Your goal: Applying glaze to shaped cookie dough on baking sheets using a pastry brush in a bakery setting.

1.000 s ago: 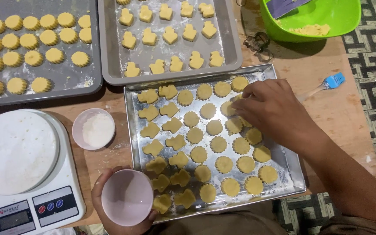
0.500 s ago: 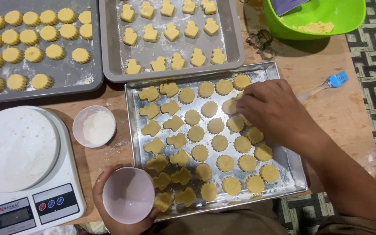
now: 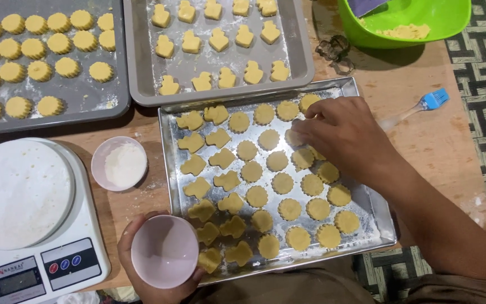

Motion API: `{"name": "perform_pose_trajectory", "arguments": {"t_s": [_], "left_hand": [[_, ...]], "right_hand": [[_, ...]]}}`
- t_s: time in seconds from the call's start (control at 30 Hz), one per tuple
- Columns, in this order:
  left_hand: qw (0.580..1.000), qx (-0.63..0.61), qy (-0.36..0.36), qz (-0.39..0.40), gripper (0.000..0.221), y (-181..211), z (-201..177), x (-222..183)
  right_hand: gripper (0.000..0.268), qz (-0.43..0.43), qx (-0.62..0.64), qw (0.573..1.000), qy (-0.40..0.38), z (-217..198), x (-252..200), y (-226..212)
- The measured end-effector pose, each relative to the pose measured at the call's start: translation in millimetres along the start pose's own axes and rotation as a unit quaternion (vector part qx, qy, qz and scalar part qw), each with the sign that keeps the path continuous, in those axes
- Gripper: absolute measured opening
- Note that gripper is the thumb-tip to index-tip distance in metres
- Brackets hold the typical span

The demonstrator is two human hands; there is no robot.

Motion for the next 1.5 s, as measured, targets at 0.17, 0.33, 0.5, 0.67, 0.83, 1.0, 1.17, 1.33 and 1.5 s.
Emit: {"name": "perform_pose_trajectory", "arguments": {"t_s": [0.17, 0.33, 0.5, 0.67, 0.83, 1.0, 1.17, 1.33, 1.5], "left_hand": [[1.000, -0.006, -0.001, 0.002, 0.117, 2, 1, 0], [1.000, 0.004, 0.004, 0.002, 0.116, 2, 1, 0], [1.000, 0.011, 0.001, 0.003, 0.117, 4, 0, 1], [1.000, 0.020, -0.003, 0.018, 0.119, 5, 1, 2], [1.000, 0.025, 0.007, -0.013, 0.120, 3, -1, 0], [0.998, 0.064, 0.005, -0.030, 0.125, -3, -4, 1], [0.999, 0.051, 0.000, 0.001, 0.124, -5, -6, 2], [0.998, 0.056, -0.005, -0.005, 0.120, -2, -4, 4], [0.996, 0.084, -0.004, -0.013, 0.121, -6, -6, 2]], "right_hand": [[0.019, -0.016, 0.017, 1.000, -0.004, 2, 3, -4], [0.011, -0.042, -0.004, 0.999, 0.033, 1, 3, -5], [0.020, -0.017, -0.030, 0.998, 0.056, -23, -2, 9], [0.013, 0.168, 0.013, 0.982, 0.085, -52, -36, 78], [0.041, 0.243, -0.070, 0.956, 0.149, -67, -80, 121], [0.032, 0.273, -0.001, 0.955, 0.117, -57, -52, 97], [0.072, 0.043, -0.058, 0.996, 0.049, -16, -15, 45], [0.079, 0.080, -0.049, 0.995, -0.045, 0, 7, 45], [0.078, 0.090, -0.054, 0.988, -0.113, 6, 12, 42]]}}
Point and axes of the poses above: each hand's wrist, its own x-axis towards the middle knuckle, its own z-axis out of the palm, y = z × x, the point moved 8 cm from there along x, towards the middle knuckle, and after that the axes turned 5 degrees about -y, right-handed, at the moved point
